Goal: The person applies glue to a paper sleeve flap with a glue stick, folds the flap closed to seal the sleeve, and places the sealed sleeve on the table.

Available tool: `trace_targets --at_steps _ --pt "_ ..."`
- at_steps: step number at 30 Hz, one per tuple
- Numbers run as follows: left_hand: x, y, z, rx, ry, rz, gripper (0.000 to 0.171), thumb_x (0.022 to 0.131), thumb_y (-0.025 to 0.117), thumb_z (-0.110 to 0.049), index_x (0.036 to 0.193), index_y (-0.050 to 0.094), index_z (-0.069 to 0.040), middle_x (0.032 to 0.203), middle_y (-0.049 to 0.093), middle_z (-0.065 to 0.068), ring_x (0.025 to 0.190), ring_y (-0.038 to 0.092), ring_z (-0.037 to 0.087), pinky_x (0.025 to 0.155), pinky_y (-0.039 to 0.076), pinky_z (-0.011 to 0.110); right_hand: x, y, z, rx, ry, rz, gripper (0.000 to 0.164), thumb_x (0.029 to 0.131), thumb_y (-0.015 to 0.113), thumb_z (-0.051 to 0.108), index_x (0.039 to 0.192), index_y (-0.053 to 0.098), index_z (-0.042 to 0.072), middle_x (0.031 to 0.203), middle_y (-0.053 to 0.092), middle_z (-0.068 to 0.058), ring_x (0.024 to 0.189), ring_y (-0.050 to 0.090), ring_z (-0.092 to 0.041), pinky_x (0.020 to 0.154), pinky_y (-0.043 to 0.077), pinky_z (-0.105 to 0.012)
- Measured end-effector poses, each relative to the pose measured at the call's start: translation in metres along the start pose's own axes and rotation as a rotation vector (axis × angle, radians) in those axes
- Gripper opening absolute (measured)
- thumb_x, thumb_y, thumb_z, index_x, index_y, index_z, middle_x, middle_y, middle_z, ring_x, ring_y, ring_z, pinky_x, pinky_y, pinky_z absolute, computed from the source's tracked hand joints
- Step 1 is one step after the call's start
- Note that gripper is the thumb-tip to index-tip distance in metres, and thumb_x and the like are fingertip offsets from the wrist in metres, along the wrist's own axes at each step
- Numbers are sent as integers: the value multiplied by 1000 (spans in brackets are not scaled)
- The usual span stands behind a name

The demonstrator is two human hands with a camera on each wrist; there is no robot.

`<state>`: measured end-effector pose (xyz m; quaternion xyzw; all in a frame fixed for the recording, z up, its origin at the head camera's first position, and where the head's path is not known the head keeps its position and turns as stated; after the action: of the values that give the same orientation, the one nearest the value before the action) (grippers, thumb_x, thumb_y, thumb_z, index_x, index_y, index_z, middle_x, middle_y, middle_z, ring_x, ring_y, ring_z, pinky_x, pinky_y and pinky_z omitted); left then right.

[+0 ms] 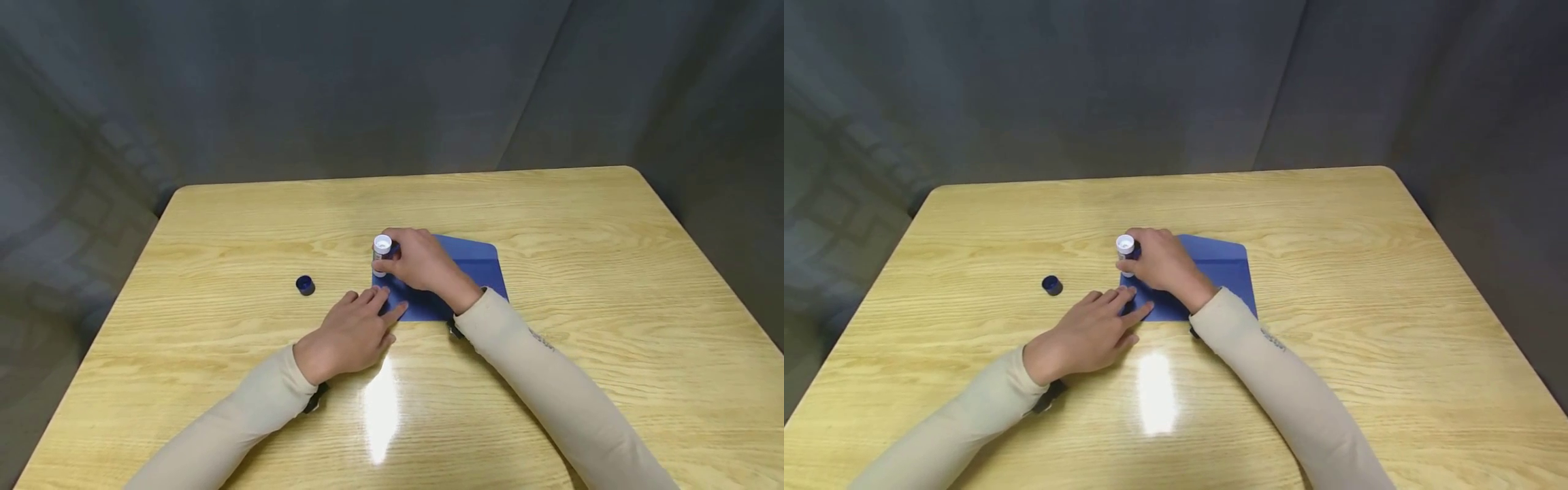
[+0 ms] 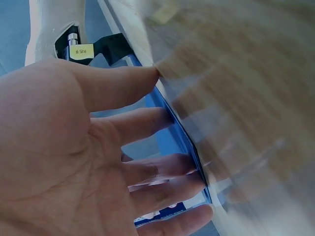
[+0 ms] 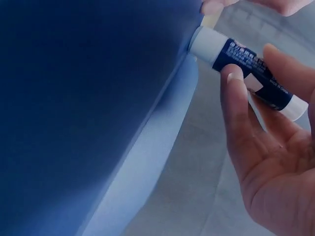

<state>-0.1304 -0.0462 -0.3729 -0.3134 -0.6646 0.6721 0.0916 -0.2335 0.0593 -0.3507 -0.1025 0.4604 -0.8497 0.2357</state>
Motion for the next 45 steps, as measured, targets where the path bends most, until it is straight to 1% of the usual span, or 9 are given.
trace_targets --at_steps 4,10,14,17,23,30,34,39,45 --pt "0 -1 -1 -3 -5 2 52 106 46 -37 155 38 -23 161 32 16 150 31 32 118 31 54 -2 -2 -1 -20 23 -8 19 91 73 35 99 68 18 93 70 2 78 62 -17 71 49 -33" --pt "-1 -1 -2 -1 -12 -2 52 105 46 -36 155 39 -24 160 33 16 149 32 32 118 31 54 -3 -6 -5 -61 46 24 26 93 71 36 109 68 16 104 71 -1 92 65 -21 83 51 -40" --pt "0 -1 -2 -2 -19 3 51 105 46 -37 155 38 -24 161 33 16 149 32 31 118 31 54 -5 -11 -11 -87 66 24 25 94 70 33 110 67 14 107 71 -3 100 66 -24 90 51 -43" --pt "0 0 -2 -5 -23 2 51 105 46 -36 155 38 -24 161 34 16 149 32 31 118 31 54 -8 -16 -15 -105 78 24 23 94 70 31 108 67 14 106 71 -4 100 65 -25 90 50 -44" --pt "1 1 -2 -6 -20 -6 51 106 46 -36 155 38 -24 160 34 16 149 32 32 118 31 54 -16 -25 -24 -119 105 55 20 94 70 30 106 66 14 103 70 -3 94 64 -25 86 48 -43" --pt "0 2 -1 -7 -24 0 51 106 45 -36 155 37 -25 161 33 16 150 31 32 118 30 54 -26 -36 -38 -131 126 58 21 94 69 30 110 67 16 107 71 -4 101 65 -26 91 48 -46" --pt "0 1 -1 -6 -21 -3 52 106 45 -36 156 36 -25 161 33 16 150 31 32 118 31 54 -32 -42 -48 -131 133 50 20 94 70 29 109 67 17 107 71 -4 101 65 -27 91 49 -46" --pt "-2 1 1 -15 -17 -1 52 106 44 -37 156 36 -24 161 32 16 150 31 33 118 31 55 -41 -49 -58 -131 149 46 23 94 70 28 114 68 16 110 71 -7 102 64 -27 90 49 -47" --pt "-5 1 3 -11 -11 -15 52 106 45 -36 156 37 -23 160 33 17 149 33 33 117 32 55 -50 -59 -69 -137 173 34 29 95 69 27 121 67 15 119 70 -10 105 63 -28 92 47 -49"
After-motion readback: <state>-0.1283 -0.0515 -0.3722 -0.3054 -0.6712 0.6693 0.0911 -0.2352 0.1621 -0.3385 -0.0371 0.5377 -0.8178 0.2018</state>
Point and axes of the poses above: each hand's wrist, its own x-axis towards the middle knuckle, its own y-axis out of the palm, z = x × y, the point moved 4 cm from there along x, towards the middle knuckle
